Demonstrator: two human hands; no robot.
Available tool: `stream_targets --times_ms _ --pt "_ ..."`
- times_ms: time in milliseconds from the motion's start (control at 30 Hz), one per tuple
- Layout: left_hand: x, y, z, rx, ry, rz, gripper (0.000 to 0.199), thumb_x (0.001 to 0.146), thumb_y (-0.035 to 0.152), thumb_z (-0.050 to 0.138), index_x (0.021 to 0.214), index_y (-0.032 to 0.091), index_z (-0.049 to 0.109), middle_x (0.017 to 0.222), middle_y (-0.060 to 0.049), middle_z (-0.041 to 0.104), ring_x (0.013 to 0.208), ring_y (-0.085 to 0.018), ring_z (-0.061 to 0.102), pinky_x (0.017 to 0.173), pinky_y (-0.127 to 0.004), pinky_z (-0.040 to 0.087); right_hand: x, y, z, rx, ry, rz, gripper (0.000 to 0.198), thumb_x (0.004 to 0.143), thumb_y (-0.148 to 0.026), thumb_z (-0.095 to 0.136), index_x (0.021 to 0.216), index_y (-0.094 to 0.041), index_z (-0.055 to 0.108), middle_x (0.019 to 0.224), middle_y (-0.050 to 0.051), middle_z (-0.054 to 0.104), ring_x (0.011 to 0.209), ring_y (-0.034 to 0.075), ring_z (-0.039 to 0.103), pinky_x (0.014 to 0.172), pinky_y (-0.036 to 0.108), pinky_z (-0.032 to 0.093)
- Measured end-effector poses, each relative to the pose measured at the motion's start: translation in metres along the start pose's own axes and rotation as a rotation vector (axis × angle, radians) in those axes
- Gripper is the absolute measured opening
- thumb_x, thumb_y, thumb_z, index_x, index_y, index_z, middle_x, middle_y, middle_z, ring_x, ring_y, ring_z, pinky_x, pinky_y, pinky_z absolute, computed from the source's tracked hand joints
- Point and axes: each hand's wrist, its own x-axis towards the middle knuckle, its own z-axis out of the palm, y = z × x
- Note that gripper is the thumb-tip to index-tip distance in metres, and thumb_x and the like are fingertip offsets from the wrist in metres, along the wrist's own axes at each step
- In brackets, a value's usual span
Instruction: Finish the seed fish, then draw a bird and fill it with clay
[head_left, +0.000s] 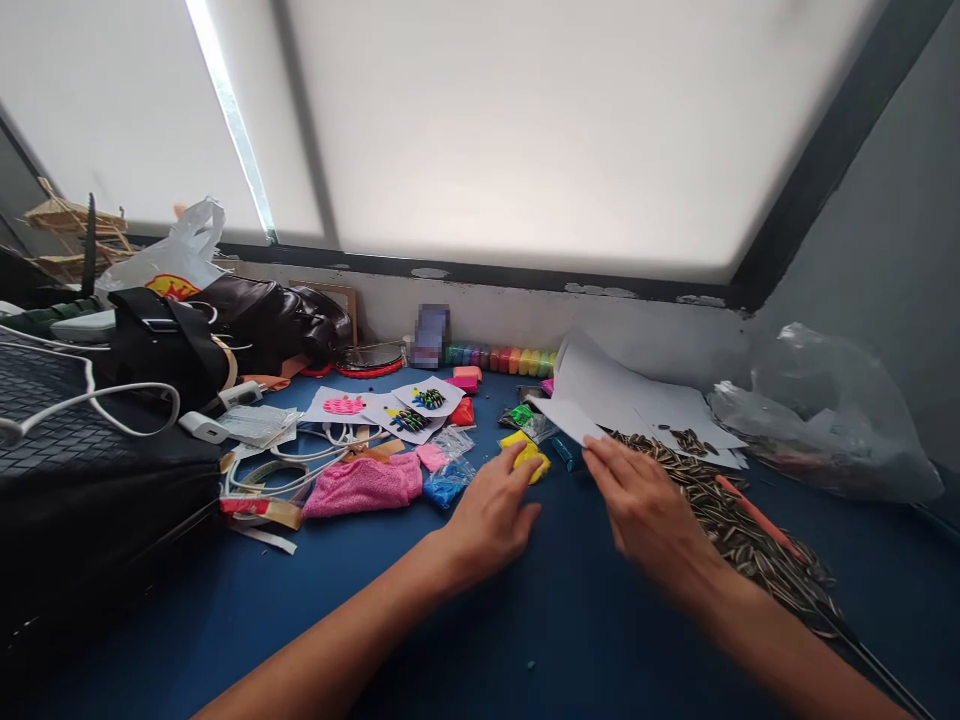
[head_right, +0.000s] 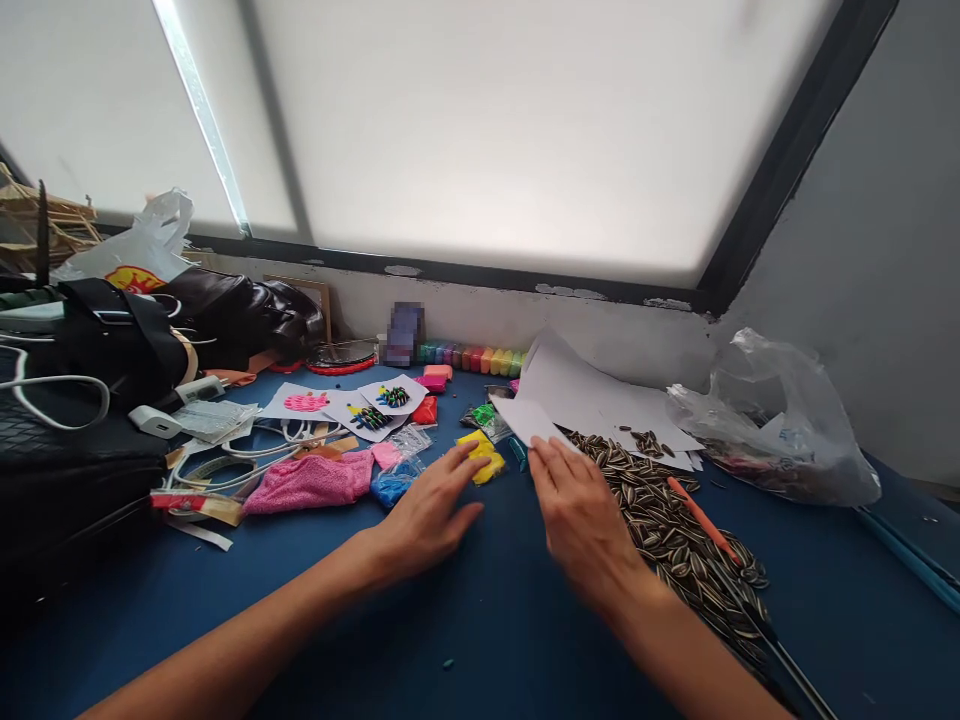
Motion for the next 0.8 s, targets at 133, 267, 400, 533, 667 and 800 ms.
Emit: stream_targets --times_ms 133,267,400,533,667,800 --pt "0.005 0.000 0.001 -0.284 0.042 -0.136 0.033 0.093 0.027 0.050 0.124 0.015 0.054 0.110 -0.013 0.068 0.096 -0.024 0.068 0.089 -0.040 0.053 -0.032 -0.033 -0.013 0.034 0.039 -0.071 0.049 0.077 0.006 0.039 0.114 -0.001 0.071 0.123 0.020 0.069 0.108 0.029 0.066 0.089 0.042 0.054" --pt "0.005 0.002 0.008 -0.560 -0.006 -0.226 0.048 0.090 0.027 0.055 0.134 0.012 0.041 0.083 -0.004 0.067 0.062 -0.016 0.067 0.058 -0.027 0.055 -0.044 -0.057 -0.026 0.090 0.056 -0.125 0.050 0.077 0.003 0.039 0.114 -0.007 0.071 0.123 0.015 0.071 0.108 0.026 0.066 0.087 0.038 0.054" --pt "0.006 0.000 0.006 -0.693 0.096 -0.271 0.058 0.082 0.010 0.057 0.136 0.015 0.039 0.080 0.001 0.060 0.061 -0.011 0.061 0.053 -0.019 0.047 -0.044 -0.074 -0.045 0.273 0.134 -0.155 0.044 0.082 0.001 0.042 0.116 -0.009 0.069 0.125 0.016 0.068 0.113 0.026 0.061 0.091 0.037 0.051" --pt "0.009 -0.002 -0.005 -0.780 0.166 -0.273 0.063 0.082 0.007 0.053 0.141 0.016 0.035 0.077 0.003 0.056 0.058 -0.008 0.055 0.052 -0.017 0.042 -0.043 -0.090 -0.051 0.504 0.095 -0.162 0.025 0.085 -0.005 0.052 0.099 -0.017 0.068 0.091 0.008 0.070 0.077 0.020 0.061 0.069 0.030 0.049" --pt "0.010 0.001 -0.010 -0.850 0.139 -0.277 0.070 0.082 0.011 0.055 0.146 0.015 0.027 0.076 0.003 0.056 0.061 -0.010 0.056 0.054 -0.018 0.044 -0.041 -0.103 -0.039 0.494 0.061 -0.153 0.023 0.081 -0.003 0.050 0.067 -0.021 0.055 0.067 0.002 0.058 0.056 0.016 0.047 0.053 0.029 0.036" --pt "0.009 0.002 -0.011 -0.831 0.068 -0.275 0.061 0.082 0.015 0.054 0.141 0.013 0.037 0.078 0.002 0.056 0.063 -0.010 0.056 0.056 -0.019 0.045 -0.041 -0.104 -0.037 0.495 0.054 -0.130 0.026 0.084 -0.001 0.044 0.068 -0.021 0.051 0.068 0.003 0.058 0.057 0.017 0.048 0.055 0.029 0.036"
